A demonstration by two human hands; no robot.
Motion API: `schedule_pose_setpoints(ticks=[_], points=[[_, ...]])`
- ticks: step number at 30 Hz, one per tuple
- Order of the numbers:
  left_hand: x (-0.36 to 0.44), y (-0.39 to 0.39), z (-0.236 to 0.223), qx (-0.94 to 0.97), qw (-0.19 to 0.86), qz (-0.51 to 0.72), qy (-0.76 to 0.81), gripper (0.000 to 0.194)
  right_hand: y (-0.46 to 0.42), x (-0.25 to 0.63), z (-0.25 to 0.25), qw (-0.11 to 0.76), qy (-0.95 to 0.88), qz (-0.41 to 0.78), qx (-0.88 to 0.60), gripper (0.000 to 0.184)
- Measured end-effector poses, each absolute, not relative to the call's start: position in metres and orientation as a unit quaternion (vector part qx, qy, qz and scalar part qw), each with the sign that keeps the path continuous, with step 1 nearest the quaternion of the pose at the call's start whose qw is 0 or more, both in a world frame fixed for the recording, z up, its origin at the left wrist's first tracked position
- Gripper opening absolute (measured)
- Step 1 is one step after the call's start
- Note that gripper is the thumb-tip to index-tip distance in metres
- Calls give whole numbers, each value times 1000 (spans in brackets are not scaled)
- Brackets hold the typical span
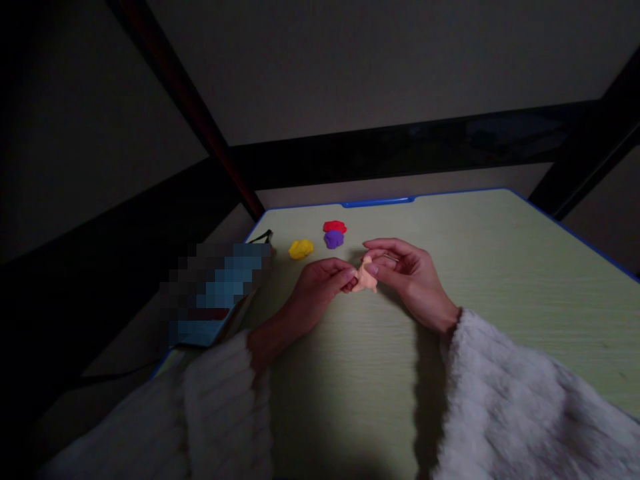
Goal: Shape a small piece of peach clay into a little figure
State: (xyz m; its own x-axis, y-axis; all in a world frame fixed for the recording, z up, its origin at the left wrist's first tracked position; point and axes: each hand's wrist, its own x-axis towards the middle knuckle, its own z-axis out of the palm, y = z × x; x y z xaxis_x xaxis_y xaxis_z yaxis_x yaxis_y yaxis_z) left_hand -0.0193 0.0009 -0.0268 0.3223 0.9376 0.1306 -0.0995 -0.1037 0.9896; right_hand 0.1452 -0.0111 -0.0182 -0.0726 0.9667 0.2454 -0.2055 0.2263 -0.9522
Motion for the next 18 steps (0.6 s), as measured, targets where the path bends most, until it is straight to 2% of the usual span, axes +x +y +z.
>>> schedule_pose_setpoints(ticks=[3,8,18], points=[[-18,0,-27,564,590,465,343,14,-11,145,-18,582,-527,505,-358,28],[-17,1,-29,496,647,464,346,25,-10,143,-18,594,-511,526,-331,26],[-21,-1,-24,613,553,428,369,18,-13,144,-19,582,-516,528,-339,27]])
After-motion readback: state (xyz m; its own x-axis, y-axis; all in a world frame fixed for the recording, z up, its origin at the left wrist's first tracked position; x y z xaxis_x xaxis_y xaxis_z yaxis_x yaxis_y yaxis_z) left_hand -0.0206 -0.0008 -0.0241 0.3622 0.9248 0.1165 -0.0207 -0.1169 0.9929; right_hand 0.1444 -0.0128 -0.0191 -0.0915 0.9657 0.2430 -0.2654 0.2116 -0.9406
